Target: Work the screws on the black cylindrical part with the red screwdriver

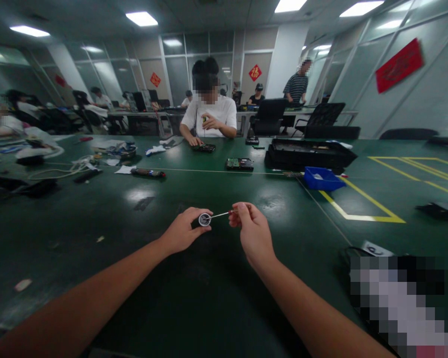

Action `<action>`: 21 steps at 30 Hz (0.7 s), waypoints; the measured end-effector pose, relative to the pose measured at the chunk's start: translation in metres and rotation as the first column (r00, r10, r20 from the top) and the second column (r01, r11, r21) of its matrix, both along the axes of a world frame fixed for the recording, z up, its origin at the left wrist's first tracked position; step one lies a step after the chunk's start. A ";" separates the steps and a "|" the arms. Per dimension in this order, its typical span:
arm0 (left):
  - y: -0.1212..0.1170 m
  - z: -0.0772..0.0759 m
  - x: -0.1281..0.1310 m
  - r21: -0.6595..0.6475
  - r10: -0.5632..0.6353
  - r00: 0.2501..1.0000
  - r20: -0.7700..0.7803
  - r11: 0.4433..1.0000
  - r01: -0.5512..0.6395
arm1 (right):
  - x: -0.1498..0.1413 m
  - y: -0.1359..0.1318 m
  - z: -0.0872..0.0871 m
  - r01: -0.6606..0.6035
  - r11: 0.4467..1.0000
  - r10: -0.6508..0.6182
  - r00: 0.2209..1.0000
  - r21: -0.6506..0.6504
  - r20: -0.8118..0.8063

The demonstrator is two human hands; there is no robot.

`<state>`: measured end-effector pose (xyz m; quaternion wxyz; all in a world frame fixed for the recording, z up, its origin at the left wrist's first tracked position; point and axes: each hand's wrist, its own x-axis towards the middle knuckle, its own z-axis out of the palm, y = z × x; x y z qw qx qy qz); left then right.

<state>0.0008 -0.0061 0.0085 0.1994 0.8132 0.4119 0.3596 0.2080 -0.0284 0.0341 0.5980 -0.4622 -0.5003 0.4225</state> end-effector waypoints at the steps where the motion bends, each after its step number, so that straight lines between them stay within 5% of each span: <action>1: 0.000 0.001 0.000 0.004 0.001 1.000 0.002 1.000 -0.001 | 0.002 0.002 -0.001 -0.006 1.000 0.004 0.999 -0.031 -0.049; 5: -0.001 0.003 0.000 0.007 0.013 1.000 -0.001 1.000 -0.013 | 0.006 0.005 -0.002 0.016 0.999 -0.019 0.996 -0.030 -0.086; 12: -0.002 0.003 0.000 0.020 0.015 1.000 -0.023 1.000 -0.014 | 0.000 -0.007 0.007 0.042 0.991 -0.069 0.972 0.124 0.224; 21: 0.002 -0.002 -0.001 0.097 -0.014 0.998 -0.056 0.995 0.019 | 0.003 -0.014 0.010 0.017 0.953 -0.181 0.834 0.304 0.522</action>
